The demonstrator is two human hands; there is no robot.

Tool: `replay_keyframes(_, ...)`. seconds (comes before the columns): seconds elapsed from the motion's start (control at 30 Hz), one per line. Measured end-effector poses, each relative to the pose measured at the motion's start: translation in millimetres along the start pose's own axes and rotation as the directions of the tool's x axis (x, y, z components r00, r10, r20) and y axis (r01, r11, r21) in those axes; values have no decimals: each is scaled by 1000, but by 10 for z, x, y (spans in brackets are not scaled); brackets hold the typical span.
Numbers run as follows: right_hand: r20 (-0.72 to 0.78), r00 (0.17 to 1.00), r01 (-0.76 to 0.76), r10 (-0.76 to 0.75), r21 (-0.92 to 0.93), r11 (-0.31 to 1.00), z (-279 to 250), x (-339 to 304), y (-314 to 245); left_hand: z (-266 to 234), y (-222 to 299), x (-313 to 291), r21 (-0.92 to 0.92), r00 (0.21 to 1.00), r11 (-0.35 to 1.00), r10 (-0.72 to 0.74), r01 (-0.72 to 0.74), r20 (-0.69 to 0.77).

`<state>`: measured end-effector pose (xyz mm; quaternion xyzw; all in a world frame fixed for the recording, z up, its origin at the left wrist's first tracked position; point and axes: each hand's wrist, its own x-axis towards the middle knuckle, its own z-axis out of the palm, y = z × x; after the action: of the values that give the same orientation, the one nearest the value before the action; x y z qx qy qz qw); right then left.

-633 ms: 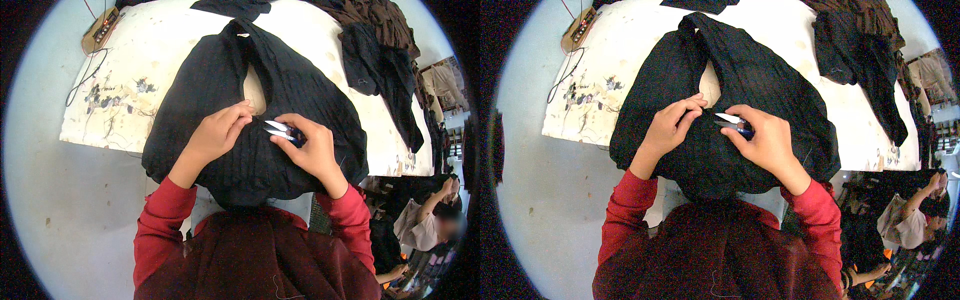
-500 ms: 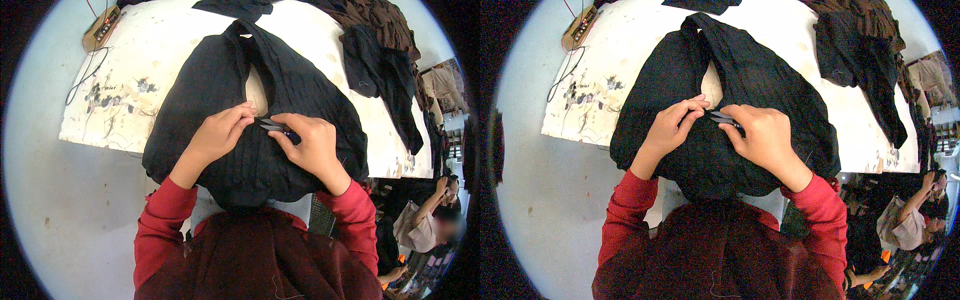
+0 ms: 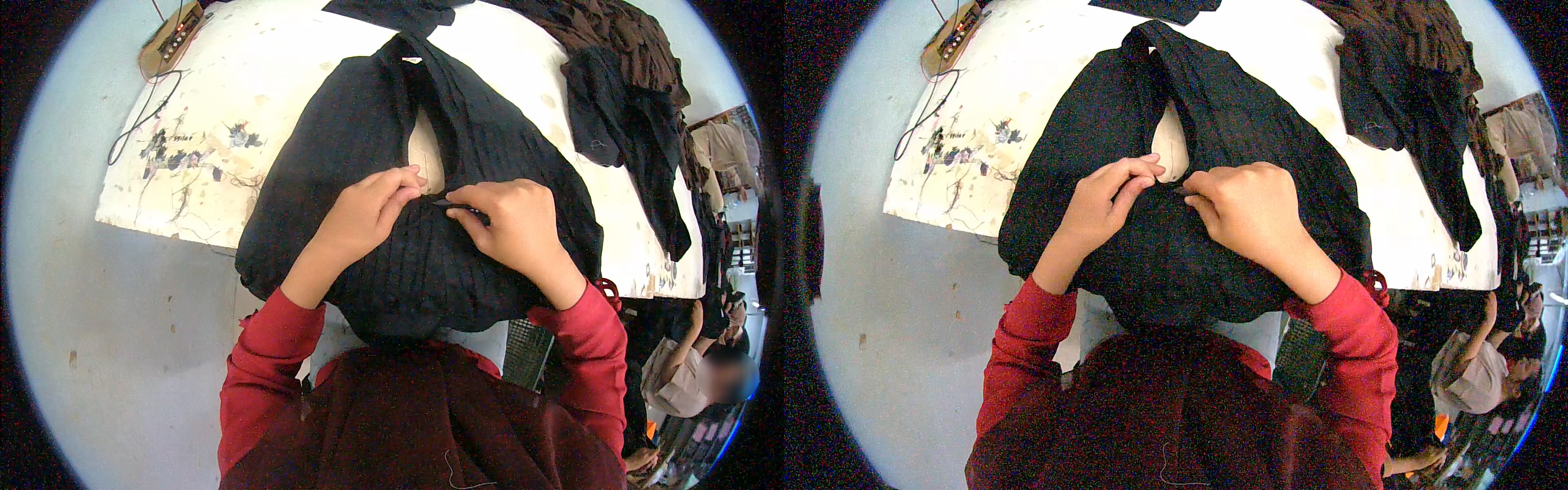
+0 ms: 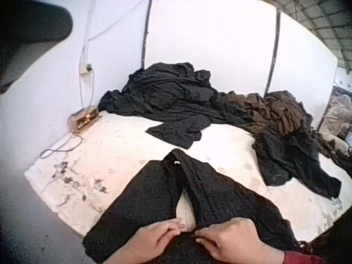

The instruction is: The person uses a small blade to cut a black garment laid on a table. They repeatedly lift and reposition the fabric to access different areas, making small cuts along seams and edges. The garment is manipulated throughout the process to expose new sections for cutting.

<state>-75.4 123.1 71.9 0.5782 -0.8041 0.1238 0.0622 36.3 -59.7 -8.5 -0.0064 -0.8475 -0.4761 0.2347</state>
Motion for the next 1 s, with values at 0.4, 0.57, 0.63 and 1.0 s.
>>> replay_keyframes(0.4, 149, 971, -236, 186, 714, 659, 306, 94, 213, -40, 9, 94, 359, 991, 925, 91, -120, 97)
replay_keyframes(0.57, 391, 890, -374, 234, 920, -115, 366, 12, 214, -136, -19, 94, -136, 978, 981, 155, -136, 139)
replay_keyframes(0.63, 397, 882, -389, 253, 917, -85, 454, -5, 233, -134, -5, 87, -198, 978, 978, 102, -64, 184)
replay_keyframes(1.0, -76, 991, -63, 111, 469, 881, -46, 12, -26, -151, -34, 57, -317, 971, 940, -53, 127, 232)
